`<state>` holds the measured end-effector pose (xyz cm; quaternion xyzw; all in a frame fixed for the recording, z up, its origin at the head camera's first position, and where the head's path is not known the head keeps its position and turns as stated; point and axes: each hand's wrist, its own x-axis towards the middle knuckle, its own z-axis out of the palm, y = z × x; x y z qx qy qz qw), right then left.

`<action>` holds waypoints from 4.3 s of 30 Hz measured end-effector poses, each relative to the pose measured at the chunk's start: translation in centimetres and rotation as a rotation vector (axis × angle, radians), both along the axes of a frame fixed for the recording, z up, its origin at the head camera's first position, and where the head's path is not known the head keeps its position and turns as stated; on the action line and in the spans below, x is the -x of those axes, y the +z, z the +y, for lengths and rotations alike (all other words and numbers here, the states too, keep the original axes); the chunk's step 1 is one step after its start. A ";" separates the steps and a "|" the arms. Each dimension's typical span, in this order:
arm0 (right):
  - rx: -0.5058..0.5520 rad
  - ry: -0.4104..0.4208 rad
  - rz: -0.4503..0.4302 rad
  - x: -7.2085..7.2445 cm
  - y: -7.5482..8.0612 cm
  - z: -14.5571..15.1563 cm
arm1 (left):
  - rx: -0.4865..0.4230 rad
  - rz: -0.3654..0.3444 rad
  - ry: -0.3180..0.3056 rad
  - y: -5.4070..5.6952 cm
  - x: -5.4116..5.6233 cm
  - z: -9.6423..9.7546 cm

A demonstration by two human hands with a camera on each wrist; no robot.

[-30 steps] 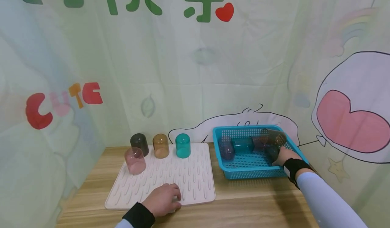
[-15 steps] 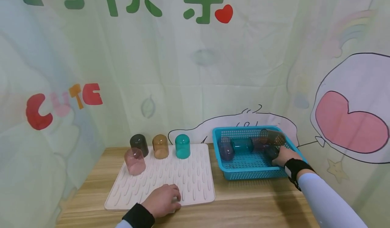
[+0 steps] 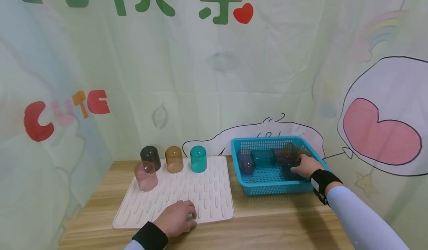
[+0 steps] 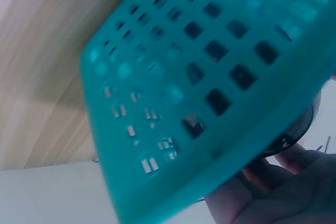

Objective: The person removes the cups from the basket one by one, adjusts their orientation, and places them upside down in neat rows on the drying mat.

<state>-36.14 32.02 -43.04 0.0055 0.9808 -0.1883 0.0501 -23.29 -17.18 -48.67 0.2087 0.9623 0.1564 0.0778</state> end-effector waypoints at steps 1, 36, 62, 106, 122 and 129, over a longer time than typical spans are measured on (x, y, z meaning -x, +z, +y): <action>0.004 0.010 0.007 -0.1 0.2 -0.2 | 0.002 0.004 -0.001 0.0 0.0 0.0; 0.339 0.240 0.208 -7.4 6.4 -9.0 | -0.012 0.015 0.027 0.8 -0.7 -0.3; 0.518 0.266 0.142 -11.0 4.3 -16.5 | -0.291 0.358 -0.012 5.0 -1.9 4.6; 0.489 0.476 0.047 -12.4 2.7 -21.0 | -0.351 0.241 -0.097 3.6 -2.1 6.3; 0.173 0.654 -0.015 -11.7 -2.7 -21.1 | -0.403 0.310 0.206 1.9 0.2 1.8; 0.019 0.768 -0.016 -11.0 -5.9 -20.7 | -0.418 0.394 0.319 2.2 2.5 -1.6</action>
